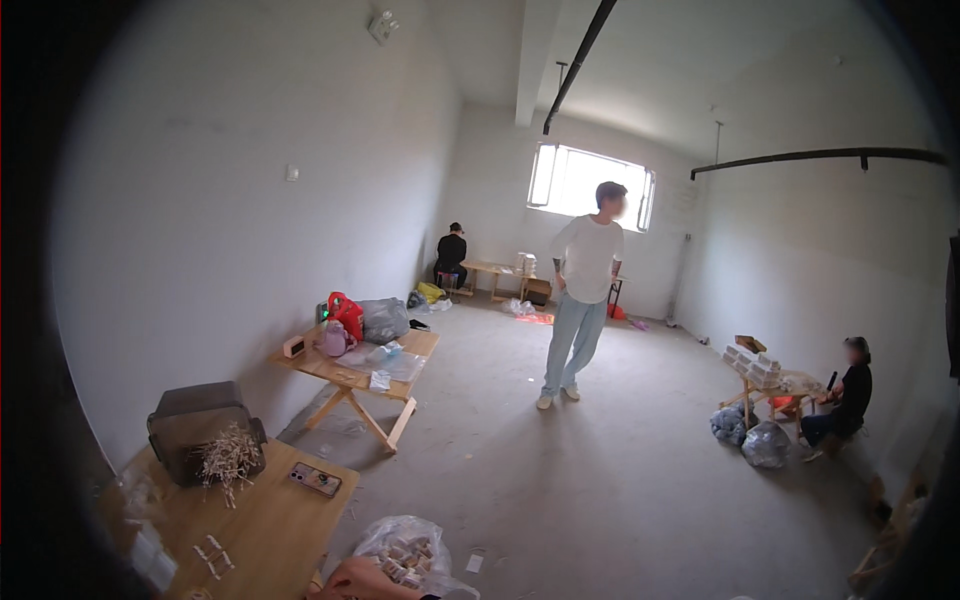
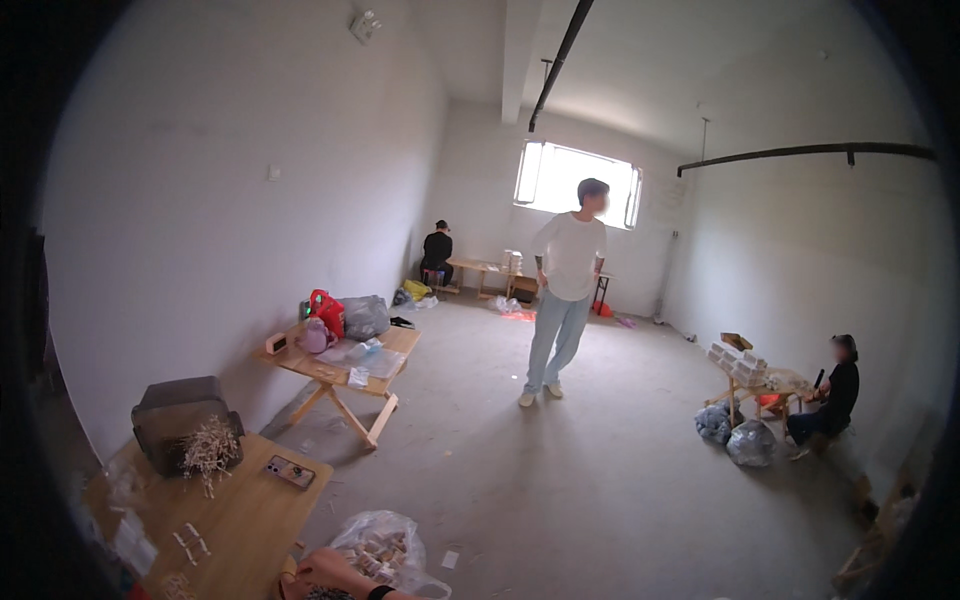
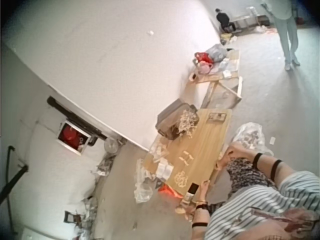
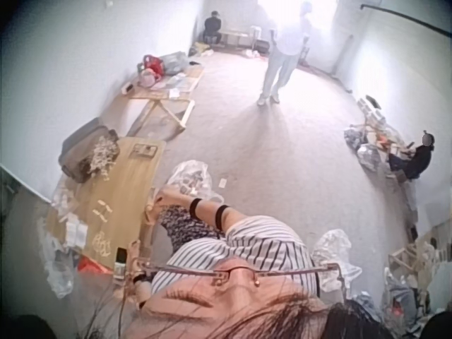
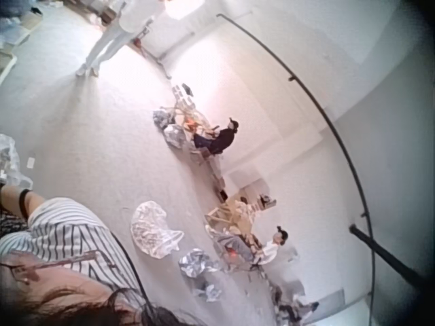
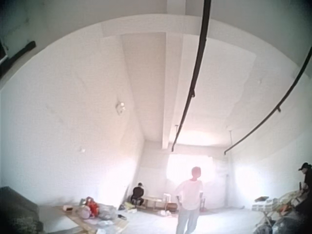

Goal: Sorting and packing cotton swabs into small plastic bags.

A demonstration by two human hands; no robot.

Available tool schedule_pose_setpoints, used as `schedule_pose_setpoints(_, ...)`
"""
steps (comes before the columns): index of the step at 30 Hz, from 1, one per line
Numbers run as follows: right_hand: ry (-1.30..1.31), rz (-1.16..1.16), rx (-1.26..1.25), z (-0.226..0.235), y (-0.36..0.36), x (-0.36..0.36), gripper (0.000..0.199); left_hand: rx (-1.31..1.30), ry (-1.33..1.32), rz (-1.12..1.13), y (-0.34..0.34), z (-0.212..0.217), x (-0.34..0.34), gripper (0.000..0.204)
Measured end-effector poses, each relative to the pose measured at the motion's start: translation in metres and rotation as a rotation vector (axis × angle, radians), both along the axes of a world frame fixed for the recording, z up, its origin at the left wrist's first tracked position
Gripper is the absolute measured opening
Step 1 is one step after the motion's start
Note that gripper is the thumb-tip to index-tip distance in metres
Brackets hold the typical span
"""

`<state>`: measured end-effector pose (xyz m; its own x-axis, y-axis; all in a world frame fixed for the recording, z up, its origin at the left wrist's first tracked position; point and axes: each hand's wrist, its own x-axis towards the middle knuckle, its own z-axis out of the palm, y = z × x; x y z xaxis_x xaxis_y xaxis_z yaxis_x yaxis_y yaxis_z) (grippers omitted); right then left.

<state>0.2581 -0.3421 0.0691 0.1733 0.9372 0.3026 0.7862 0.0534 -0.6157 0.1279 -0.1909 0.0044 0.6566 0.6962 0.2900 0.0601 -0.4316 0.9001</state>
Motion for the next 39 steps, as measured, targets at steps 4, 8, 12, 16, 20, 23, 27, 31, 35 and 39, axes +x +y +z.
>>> schedule_pose_setpoints(4,0.019,-0.054,-0.049,-0.008,0.003,0.007,0.03,-0.015,0.015,-0.025,0.007,0.022,0.007,0.023)
schedule_pose_setpoints(8,-0.02,-0.149,-0.208,-0.001,0.004,0.0,0.038,-0.054,0.034,-0.024,0.01,0.03,0.008,0.023)
schedule_pose_setpoints(12,0.057,-0.186,-0.215,0.034,0.0,-0.017,0.034,-0.114,0.042,-0.004,0.015,0.033,0.007,0.023)
schedule_pose_setpoints(16,0.127,-0.164,-0.245,0.047,0.002,-0.021,0.032,-0.213,0.085,0.031,0.001,0.02,-0.016,0.023)
schedule_pose_setpoints(20,0.013,-0.16,-0.268,0.013,0.014,0.0,0.04,-0.35,0.183,0.158,-0.015,-0.003,-0.096,0.023)
schedule_pose_setpoints(23,0.08,-0.137,-0.305,0.025,0.028,-0.005,0.047,-0.327,0.245,0.324,-0.031,-0.032,-0.208,0.026)
schedule_pose_setpoints(27,0.019,-0.229,-0.391,0.051,0.032,-0.017,0.045,-0.218,0.4,0.325,-0.038,0.013,-0.199,0.027)
schedule_pose_setpoints(31,0.603,-0.024,-0.341,0.006,0.076,-0.016,0.031,-0.279,0.31,0.346,-0.019,0.007,-0.193,0.029)
schedule_pose_setpoints(35,0.719,0.049,-0.344,-0.026,0.114,-0.028,0.018,-0.162,0.365,0.361,-0.005,0.028,-0.179,0.031)
schedule_pose_setpoints(39,0.715,0.092,-0.236,-0.051,0.147,-0.047,0.021,-0.039,0.392,0.411,0.017,0.022,-0.172,0.031)
